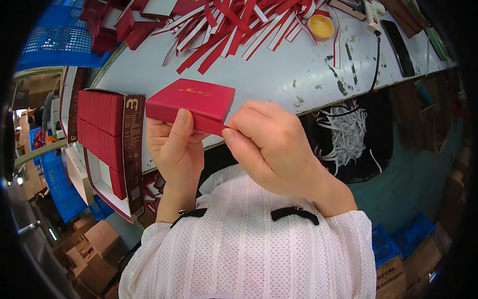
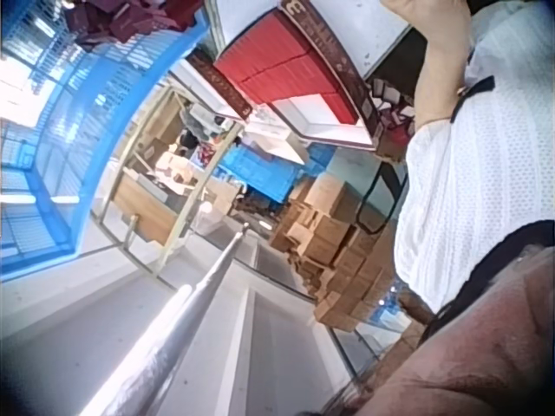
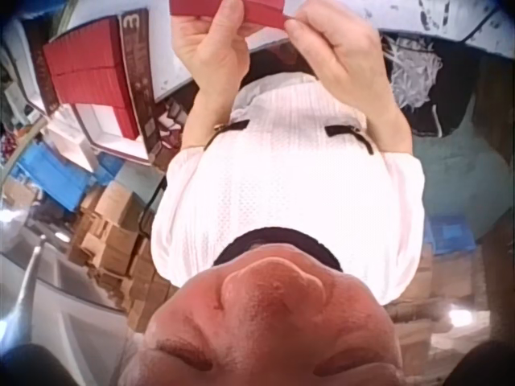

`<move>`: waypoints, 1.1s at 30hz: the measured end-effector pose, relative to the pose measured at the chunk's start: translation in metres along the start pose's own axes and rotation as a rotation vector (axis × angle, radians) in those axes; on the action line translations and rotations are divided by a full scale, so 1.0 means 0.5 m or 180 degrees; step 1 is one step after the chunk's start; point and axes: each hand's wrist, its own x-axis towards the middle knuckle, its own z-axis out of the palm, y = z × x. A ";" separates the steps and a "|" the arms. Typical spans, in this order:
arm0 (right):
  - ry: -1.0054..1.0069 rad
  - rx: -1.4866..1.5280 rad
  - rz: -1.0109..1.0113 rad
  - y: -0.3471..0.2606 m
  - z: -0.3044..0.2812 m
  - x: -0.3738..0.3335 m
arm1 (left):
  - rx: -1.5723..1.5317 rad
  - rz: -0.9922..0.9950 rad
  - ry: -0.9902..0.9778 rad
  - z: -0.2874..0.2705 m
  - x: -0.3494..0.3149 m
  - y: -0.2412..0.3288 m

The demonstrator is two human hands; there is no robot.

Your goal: The person repeatedly picks up small red boxes and red ribbons from a table. They thread the ribbon through a slot on the box, pull it tight, and place the finished box into a larger cardboard container. The process is repeated continuously throughout the clip.

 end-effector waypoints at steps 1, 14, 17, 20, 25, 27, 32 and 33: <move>-0.0007 0.0012 0.0036 0.003 0.000 0.000 | -0.0013 -0.0004 0.0024 0.000 0.001 -0.001; 0.0338 0.0428 0.0883 0.029 -0.044 -0.005 | -0.2559 -0.0710 0.0189 -0.072 0.003 0.006; 0.0324 0.0427 0.0761 0.034 -0.034 0.003 | -0.2857 -0.0899 0.0072 -0.078 -0.005 0.005; 0.0288 0.0410 0.0757 0.043 -0.026 0.004 | -0.3349 -0.1218 -0.0102 -0.068 -0.010 0.007; 0.0306 0.0309 0.0643 0.041 -0.019 0.000 | -0.3271 -0.1204 0.0237 -0.054 -0.012 -0.006; 0.0291 0.0214 0.0554 0.037 -0.013 -0.005 | -0.2594 -0.0896 0.0385 -0.027 -0.010 -0.022; 0.0334 0.0299 0.0630 0.013 0.013 -0.015 | -0.0544 -0.0340 0.0250 -0.011 0.014 -0.056; 0.0379 0.0295 0.0618 0.007 0.013 -0.016 | -0.0557 -0.0348 0.0335 -0.004 0.016 -0.051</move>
